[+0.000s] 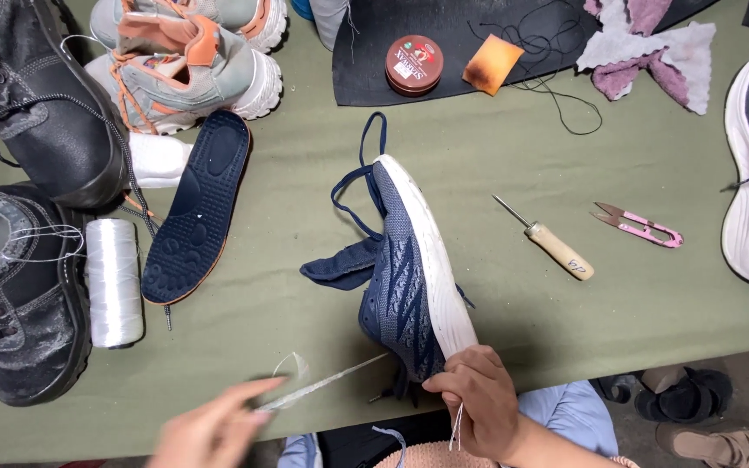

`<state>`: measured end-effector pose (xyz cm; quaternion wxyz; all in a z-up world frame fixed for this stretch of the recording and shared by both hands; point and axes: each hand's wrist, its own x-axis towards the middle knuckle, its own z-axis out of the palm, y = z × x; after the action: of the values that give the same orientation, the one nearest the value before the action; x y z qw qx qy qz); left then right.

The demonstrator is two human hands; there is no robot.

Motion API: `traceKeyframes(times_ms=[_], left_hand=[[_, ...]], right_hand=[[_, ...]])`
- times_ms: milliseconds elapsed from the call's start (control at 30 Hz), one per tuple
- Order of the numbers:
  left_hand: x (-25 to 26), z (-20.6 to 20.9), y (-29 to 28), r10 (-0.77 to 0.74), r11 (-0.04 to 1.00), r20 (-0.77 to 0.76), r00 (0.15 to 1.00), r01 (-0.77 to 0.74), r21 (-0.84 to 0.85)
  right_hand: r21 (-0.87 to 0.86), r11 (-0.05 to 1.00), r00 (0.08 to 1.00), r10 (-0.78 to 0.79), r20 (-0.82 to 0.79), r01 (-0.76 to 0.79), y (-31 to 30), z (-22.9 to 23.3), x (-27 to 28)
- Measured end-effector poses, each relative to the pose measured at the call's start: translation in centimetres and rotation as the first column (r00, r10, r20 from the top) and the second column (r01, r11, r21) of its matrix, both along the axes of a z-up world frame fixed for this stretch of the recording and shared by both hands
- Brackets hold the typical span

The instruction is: The person uses a needle and thread to stitch the sole of a blue sneaker. They repeatedly push the needle through the shoe's edge and pull the thread tight, occasionally adjusting the shoe's position on the table.

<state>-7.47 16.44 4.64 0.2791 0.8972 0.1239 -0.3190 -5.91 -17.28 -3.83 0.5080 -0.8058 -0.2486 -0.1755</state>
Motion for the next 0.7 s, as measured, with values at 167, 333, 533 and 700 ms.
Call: traceKeyframes(times_ms=[167, 333, 533, 700], left_hand=[[-6.0, -6.0, 12.3, -0.217, 0.500, 0.303, 0.928, -0.161, 0.851], [1.6, -4.6, -5.1, -0.193, 0.979, 0.619, 0.761, 0.195, 0.067], [4.8, -10.3, -12.7, 0.062, 0.828, 0.597, 0.800, 0.293, -0.479], [5.9, -13.0, -13.1, 0.068, 0.817, 0.559, 0.826, 0.275, -0.506]], right_hand=[[-0.006, 1.000, 1.000, 0.009, 0.006, -0.009, 0.1, 0.0, -0.1], [0.010, 1.000, 1.000, 0.007, -0.008, -0.007, 0.4, 1.4, 0.3], [0.068, 0.997, 0.999, 0.026, -0.025, -0.024, -0.6, 2.7, 1.0], [0.098, 0.995, 0.999, -0.019, 0.034, 0.016, 1.1, 2.0, 1.6]])
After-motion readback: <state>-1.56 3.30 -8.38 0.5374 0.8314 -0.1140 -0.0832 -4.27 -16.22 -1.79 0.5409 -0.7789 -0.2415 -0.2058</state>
